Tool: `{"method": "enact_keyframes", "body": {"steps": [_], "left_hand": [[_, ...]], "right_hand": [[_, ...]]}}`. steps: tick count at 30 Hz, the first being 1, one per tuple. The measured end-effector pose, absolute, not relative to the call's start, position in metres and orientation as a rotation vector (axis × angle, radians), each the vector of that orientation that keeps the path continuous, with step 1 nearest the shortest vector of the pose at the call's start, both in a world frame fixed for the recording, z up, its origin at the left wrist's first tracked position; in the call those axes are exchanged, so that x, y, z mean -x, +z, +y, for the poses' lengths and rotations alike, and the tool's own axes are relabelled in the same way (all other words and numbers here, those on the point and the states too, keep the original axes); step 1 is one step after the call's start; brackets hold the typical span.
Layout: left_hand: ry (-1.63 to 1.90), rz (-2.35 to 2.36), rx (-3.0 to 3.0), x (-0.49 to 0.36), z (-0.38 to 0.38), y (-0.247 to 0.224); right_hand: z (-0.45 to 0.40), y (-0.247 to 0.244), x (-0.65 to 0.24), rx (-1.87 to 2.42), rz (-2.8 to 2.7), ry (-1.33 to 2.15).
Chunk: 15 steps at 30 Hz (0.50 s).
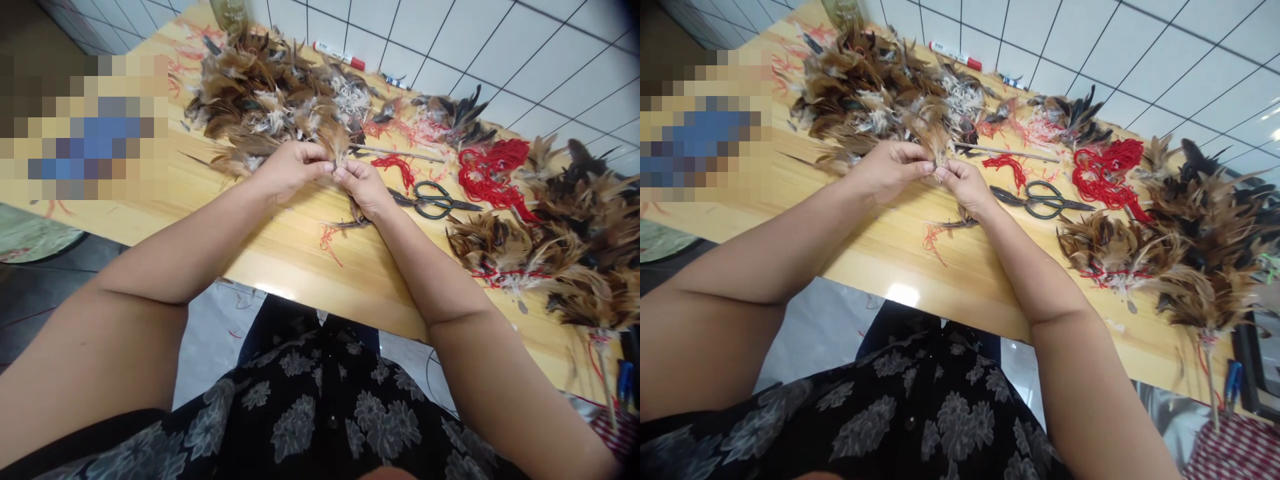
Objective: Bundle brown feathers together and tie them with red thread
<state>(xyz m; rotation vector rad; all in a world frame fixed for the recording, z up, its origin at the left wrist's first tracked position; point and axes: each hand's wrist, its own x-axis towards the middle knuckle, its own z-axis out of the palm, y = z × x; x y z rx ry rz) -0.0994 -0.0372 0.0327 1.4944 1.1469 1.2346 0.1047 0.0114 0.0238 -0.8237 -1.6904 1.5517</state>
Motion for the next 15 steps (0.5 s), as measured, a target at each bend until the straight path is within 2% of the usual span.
{"method": "enact_keyframes", "body": {"steps": [4, 9, 15], "left_hand": [[1.185, 1.049, -1.404, 0.100, -0.039, 0.035], [1.048, 1.149, -1.431, 0.103, -0.044, 0.043], [1.171, 1.055, -1.423, 0.104, -0.035, 0.027]], "right_hand": [[0.012, 0.023, -0.105, 0.761, -1.708, 1.562], [0.012, 0.022, -0.105, 0.763, -1.722, 1.574], [0.012, 0.021, -0.107, 0.778, -1.681, 1.604]]}}
